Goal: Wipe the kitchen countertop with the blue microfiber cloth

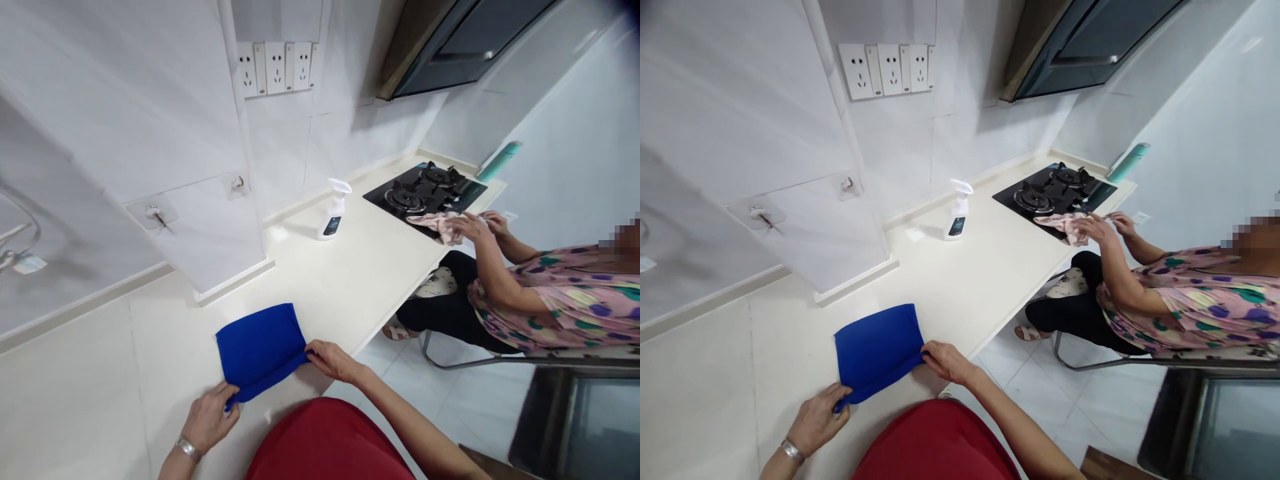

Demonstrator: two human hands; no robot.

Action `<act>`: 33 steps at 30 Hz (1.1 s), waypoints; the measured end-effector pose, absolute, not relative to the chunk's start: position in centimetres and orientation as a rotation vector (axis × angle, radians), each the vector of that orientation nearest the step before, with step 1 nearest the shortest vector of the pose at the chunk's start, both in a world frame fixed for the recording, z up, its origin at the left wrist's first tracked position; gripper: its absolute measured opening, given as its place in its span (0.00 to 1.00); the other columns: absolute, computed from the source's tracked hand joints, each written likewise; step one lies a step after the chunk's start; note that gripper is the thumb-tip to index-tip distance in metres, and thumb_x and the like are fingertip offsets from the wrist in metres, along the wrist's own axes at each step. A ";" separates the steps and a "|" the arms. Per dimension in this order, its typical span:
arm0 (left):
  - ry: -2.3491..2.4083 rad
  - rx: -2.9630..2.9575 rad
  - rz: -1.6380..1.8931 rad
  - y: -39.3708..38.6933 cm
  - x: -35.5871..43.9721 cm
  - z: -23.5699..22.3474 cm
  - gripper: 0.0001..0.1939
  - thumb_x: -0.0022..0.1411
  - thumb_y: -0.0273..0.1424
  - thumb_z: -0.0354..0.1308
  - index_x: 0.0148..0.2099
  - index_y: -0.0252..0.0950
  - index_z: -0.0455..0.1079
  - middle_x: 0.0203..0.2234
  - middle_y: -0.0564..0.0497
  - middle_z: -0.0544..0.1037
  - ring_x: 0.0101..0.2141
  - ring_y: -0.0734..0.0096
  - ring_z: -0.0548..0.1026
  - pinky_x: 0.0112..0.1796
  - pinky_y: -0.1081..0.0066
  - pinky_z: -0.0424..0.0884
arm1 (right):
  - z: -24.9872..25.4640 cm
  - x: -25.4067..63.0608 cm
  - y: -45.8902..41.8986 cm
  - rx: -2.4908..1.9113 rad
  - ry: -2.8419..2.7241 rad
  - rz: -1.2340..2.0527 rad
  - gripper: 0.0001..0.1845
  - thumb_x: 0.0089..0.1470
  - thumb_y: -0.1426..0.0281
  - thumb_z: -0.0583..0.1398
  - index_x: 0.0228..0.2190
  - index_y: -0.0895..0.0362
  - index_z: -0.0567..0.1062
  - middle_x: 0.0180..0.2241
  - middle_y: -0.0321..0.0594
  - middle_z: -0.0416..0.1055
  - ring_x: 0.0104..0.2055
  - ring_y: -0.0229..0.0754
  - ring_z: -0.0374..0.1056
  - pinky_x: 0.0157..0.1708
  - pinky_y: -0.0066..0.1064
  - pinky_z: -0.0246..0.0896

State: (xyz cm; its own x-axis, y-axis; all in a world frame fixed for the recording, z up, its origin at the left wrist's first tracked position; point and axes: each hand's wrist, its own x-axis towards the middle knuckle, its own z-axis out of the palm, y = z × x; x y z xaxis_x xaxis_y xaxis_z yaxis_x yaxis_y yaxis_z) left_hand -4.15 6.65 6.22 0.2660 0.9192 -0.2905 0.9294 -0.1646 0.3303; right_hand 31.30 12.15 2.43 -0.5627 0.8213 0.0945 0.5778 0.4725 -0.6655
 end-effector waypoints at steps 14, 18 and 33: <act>1.826 2.188 0.773 16.3 -1.8 4.0 0.28 0.66 0.43 0.48 0.65 0.37 0.61 0.59 0.40 0.71 0.57 0.59 0.71 0.58 0.55 0.69 | 2.0 27.5 19.8 -1.413 -1.964 0.403 0.27 0.63 0.69 0.48 0.62 0.58 0.60 0.60 0.55 0.63 0.63 0.50 0.60 0.60 0.49 0.62; 1.683 2.521 0.423 14.0 -1.2 -0.3 0.32 0.65 0.46 0.51 0.68 0.44 0.56 0.67 0.45 0.59 0.67 0.48 0.56 0.63 0.40 0.57 | -0.3 27.0 16.4 -1.300 -2.374 0.296 0.31 0.61 0.70 0.52 0.65 0.56 0.58 0.68 0.48 0.54 0.70 0.50 0.48 0.67 0.50 0.51; 1.997 2.336 0.417 9.0 2.1 -1.2 0.33 0.66 0.43 0.49 0.69 0.40 0.51 0.69 0.42 0.53 0.69 0.49 0.48 0.65 0.42 0.53 | -0.7 23.7 20.9 -1.836 -1.958 0.395 0.16 0.62 0.64 0.52 0.45 0.61 0.70 0.44 0.58 0.70 0.48 0.56 0.66 0.46 0.50 0.66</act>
